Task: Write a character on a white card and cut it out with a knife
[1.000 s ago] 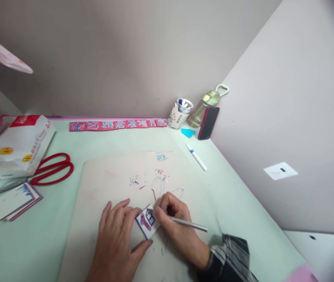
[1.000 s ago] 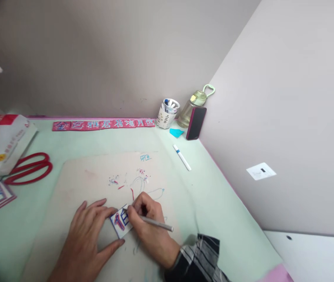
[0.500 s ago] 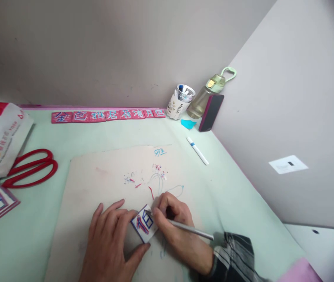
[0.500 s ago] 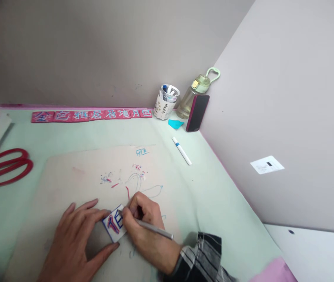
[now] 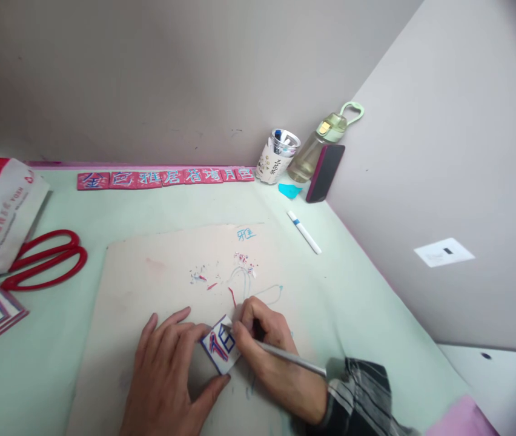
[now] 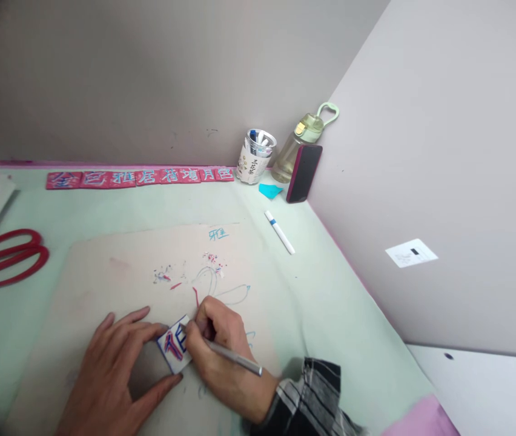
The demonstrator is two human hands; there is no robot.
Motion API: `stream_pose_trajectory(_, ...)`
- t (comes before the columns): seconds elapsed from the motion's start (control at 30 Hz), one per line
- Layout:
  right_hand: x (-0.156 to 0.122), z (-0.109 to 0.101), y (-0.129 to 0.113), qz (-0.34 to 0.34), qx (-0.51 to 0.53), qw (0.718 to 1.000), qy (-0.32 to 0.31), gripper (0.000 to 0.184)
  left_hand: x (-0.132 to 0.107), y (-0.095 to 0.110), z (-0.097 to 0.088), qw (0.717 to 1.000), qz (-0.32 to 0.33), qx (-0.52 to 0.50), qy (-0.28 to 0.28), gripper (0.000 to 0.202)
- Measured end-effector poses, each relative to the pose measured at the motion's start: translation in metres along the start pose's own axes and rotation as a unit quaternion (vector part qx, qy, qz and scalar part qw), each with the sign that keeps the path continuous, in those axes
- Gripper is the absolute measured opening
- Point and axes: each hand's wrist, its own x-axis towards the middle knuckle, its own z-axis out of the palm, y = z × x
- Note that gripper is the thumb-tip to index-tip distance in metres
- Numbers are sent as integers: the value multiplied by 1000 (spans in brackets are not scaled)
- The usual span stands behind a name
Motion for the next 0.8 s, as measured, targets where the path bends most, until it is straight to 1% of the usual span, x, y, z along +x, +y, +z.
stream_pose_trajectory(0.3, 0, -2, -3, 11, 9, 1000, -5, 26, 1, 1, -2, 1000, 8, 7, -9, 45)
stream_pose_trajectory(0.47, -1, -3, -3, 11, 14, 1000, -5, 26, 0, 1, -1, 1000, -2, 15, -7, 45)
stream_pose_trajectory(0.6, -1, -3, -2, -2, 12, 1000, -1, 26, 1, -1, -1, 1000, 2, 12, -11, 42)
stream_pose_trajectory(0.8, 0, -1, -2, -42, -20, 999, -13, 26, 1, -1, -3, 1000, 16, 6, -5, 39)
